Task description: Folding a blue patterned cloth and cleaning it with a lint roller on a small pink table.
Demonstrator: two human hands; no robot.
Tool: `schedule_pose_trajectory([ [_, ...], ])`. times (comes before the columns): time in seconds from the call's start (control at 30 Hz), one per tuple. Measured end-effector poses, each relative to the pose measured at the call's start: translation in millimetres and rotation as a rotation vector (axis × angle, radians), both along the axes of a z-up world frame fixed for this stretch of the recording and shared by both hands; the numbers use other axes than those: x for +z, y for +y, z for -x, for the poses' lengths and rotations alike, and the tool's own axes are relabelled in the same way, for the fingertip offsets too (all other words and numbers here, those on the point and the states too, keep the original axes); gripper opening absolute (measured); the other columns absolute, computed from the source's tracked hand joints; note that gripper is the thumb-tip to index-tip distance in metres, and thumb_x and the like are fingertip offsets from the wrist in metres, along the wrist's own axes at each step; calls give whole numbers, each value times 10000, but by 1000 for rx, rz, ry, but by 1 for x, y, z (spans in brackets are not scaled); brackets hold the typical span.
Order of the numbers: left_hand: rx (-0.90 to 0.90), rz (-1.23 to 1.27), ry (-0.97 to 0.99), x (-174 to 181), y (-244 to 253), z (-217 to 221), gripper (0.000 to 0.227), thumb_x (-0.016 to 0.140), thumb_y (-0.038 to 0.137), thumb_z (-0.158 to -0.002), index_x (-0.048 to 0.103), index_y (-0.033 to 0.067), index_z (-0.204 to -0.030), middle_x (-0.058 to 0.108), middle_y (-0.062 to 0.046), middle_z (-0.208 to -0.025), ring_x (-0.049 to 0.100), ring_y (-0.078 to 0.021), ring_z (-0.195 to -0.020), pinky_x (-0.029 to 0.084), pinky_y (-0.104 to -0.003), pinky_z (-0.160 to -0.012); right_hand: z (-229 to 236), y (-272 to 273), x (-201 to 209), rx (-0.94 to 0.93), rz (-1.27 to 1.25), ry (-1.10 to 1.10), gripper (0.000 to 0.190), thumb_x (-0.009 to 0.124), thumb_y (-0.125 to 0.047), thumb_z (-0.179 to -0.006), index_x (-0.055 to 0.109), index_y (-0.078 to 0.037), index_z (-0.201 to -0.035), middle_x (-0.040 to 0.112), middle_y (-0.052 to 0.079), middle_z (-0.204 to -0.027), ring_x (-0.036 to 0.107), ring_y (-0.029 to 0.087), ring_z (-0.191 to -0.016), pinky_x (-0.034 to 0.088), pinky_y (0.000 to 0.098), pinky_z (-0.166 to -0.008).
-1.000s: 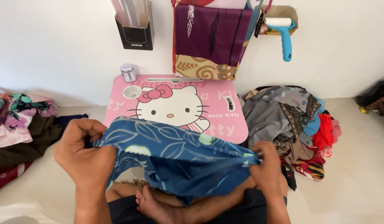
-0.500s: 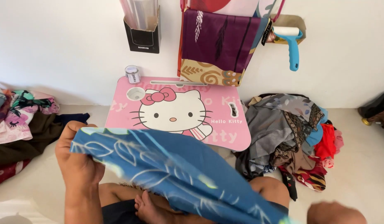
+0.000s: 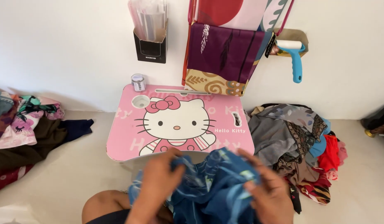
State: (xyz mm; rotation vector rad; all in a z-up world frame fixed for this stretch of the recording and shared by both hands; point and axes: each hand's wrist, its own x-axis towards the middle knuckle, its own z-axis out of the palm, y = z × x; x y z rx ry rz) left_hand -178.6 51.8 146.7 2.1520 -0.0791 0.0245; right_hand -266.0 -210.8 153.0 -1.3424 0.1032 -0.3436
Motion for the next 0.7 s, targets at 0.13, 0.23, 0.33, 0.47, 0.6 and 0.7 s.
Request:
schedule_pose_trajectory([
  [0.13,-260,71,-122,2,-36,24,307,685,120,-658,739,192,-951,774,8,-838,692,-273,-689,527,-381,-590,-5,45,-2,492,48,68,219,740,52,-849,591,25,-1007,334,142,-1681,611,145,-1038,511,275,-844],
  [0.23,-379,224,-65,5,-33,26,235,695,95,-679,715,107,-912,740,-18,-809,654,-228,-640,529,-336,-588,-4,38,-16,346,109,277,448,781,87,-832,669,59,-1265,695,103,-945,604,124,-773,489,245,-678],
  [0.33,-370,238,9,10,-29,25,256,759,134,-744,728,157,-997,710,19,-739,614,-153,-593,504,-296,-538,-7,32,-17,173,211,99,281,754,98,-832,718,74,-1110,701,96,-815,585,109,-655,481,230,-565],
  [0.47,-438,353,-25,0,-22,13,212,773,142,-813,722,82,-1010,757,4,-774,632,-120,-628,531,-261,-597,-17,15,-23,27,110,-43,280,720,125,-823,672,100,-1098,718,131,-908,653,149,-751,543,241,-697],
  [0.6,-292,368,22,-18,-15,4,186,761,154,-837,759,57,-997,759,-3,-771,598,-103,-629,507,-239,-599,-26,2,-10,-170,-279,-177,287,616,106,-926,617,64,-1210,697,112,-1040,660,134,-836,550,229,-808],
  [0.7,-177,536,-85,-36,-18,-3,128,769,52,-855,785,54,-982,788,-65,-873,689,-142,-780,552,-291,-716,-37,-12,-19,-215,-307,-219,234,616,52,-975,592,44,-1208,697,120,-1041,706,181,-892,614,294,-847],
])
